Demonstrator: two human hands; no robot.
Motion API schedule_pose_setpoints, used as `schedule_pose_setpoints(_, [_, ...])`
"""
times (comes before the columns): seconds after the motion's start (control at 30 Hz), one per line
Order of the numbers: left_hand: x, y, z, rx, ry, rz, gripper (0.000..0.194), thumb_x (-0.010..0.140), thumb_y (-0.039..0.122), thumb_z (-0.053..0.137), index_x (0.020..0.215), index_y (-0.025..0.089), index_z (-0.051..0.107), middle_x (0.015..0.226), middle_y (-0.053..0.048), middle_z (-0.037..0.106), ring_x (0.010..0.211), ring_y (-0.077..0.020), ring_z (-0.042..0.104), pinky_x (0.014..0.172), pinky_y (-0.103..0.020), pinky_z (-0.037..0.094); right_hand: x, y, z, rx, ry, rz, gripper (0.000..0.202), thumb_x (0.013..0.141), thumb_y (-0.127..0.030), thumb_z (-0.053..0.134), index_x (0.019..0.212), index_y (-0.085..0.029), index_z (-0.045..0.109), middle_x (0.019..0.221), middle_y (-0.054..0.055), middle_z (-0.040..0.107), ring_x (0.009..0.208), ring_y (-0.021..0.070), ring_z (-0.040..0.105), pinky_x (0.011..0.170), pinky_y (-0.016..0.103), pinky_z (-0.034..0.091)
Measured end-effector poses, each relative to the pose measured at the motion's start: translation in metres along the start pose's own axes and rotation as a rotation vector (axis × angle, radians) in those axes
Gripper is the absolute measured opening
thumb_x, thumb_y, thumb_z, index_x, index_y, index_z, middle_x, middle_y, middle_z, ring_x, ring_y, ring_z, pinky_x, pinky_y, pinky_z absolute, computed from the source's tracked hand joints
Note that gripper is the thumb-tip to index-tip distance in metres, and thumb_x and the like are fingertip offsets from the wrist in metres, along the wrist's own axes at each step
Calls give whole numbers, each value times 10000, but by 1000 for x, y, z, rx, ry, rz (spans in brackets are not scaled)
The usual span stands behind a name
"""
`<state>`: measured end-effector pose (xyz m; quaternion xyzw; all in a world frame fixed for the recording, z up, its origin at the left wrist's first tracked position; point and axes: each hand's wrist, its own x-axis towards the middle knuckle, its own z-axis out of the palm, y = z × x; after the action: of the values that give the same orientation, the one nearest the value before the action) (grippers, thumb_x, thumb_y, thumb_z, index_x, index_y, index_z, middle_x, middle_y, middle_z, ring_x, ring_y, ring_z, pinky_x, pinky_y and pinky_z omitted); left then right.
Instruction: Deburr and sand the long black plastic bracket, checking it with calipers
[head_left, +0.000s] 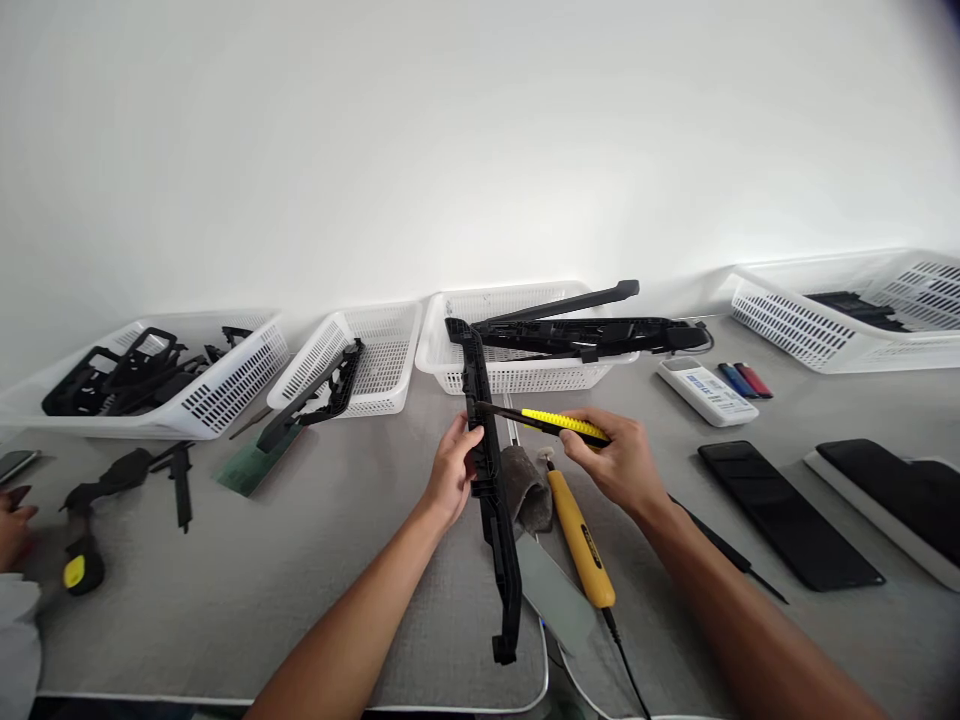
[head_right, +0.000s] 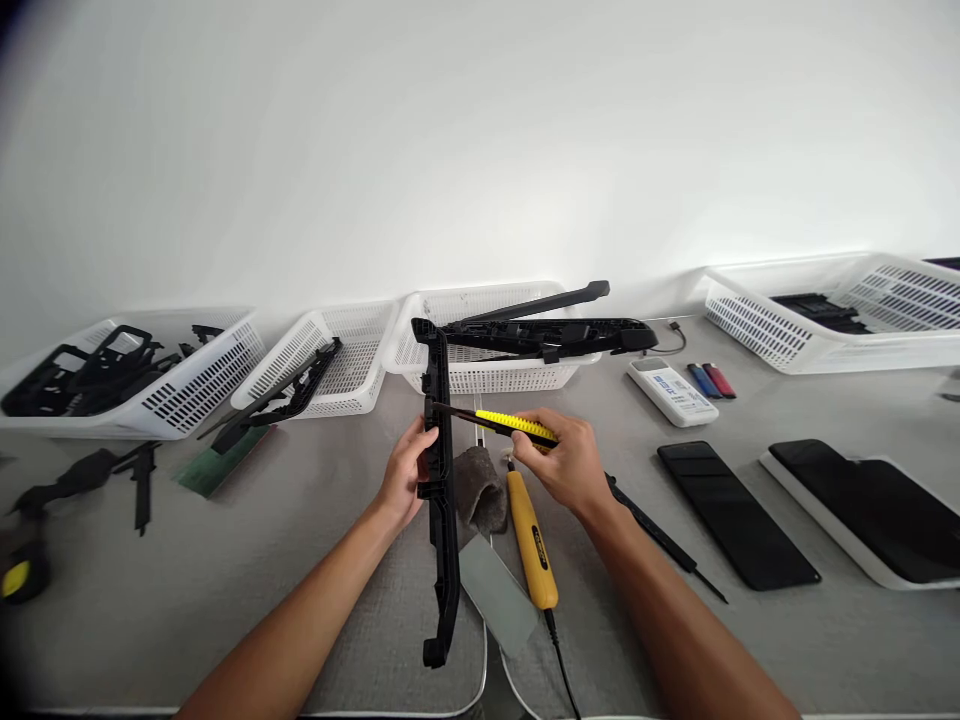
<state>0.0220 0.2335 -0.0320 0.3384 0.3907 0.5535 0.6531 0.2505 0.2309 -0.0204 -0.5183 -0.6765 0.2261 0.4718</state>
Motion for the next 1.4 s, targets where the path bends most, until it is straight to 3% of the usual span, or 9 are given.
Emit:
schedule_pose_setpoints(0.1, [1,-2,-2,-14,-18,-30,368,723,401,839,974,209,652,702,63,567,535,-102,515,453,-212,403,1,1,-1,-9,9,21,282,868,-387,624,887,-178,812,648,18,693,518,154,523,489,268,375])
schedule_pose_setpoints(0.3, [6,-7,-6,76,-2,-32,471,760,575,822,968,207,615,628,78,525,442,-94,469,401,-222,362,2,5,-3,-6,-54,6,250,830,-373,638,868,-183,795,700,27,725,600,183,609,554,273,447])
schedule_pose_setpoints(0.43, [5,-6,-4,145,-68,-37,405,773,534,795,901,207,594,592,76,541,419,-85,457,419,-221,374,3,5,-6,-5,-6,50,280,845,-388,632,907,-173,800,674,23,696,535,159,534,497,272,388])
schedule_pose_setpoints(0.57, [2,-6,-3,199,-142,-68,385,805,558,748,838,226,555,532,52,571,392,-110,463,393,-235,356,4,5,-9,-7,-60,27,256,822,-382,644,871,-178,790,674,22,687,578,175,578,536,278,429])
schedule_pose_setpoints(0.73, [2,-8,-4,224,-152,-60,345,832,526,707,795,230,535,524,24,603,391,-113,473,421,-240,362,4,7,-9,9,-16,86,282,844,-399,644,909,-168,792,641,22,670,507,158,532,472,273,401])
schedule_pose_setpoints(0.97, [-3,-4,-2,204,-194,-65,323,821,430,646,1058,211,622,522,36,615,396,-121,441,447,-237,341,5,10,-10,1,25,76,286,848,-413,647,899,-171,790,654,32,686,541,169,550,504,281,413])
schedule_pose_setpoints(1.13, [-2,-6,-3,226,-160,-80,283,863,490,648,850,211,600,535,21,598,409,-109,451,446,-237,347,5,13,-11,8,-27,79,270,842,-402,648,893,-176,786,638,23,668,534,170,550,494,280,411])
schedule_pose_setpoints(1.3, [-1,-9,-4,229,-141,-94,338,856,518,678,745,218,569,524,25,570,389,-104,443,433,-246,348,4,10,-12,3,72,91,259,869,-387,638,930,-179,780,644,23,680,541,170,557,511,281,423])
schedule_pose_setpoints(1.4, [-2,-9,-4,237,-159,-92,344,864,508,669,719,215,562,531,21,569,392,-101,452,433,-244,349,3,5,-9,19,2,29,250,860,-377,643,903,-179,790,685,29,699,571,170,571,525,279,421])
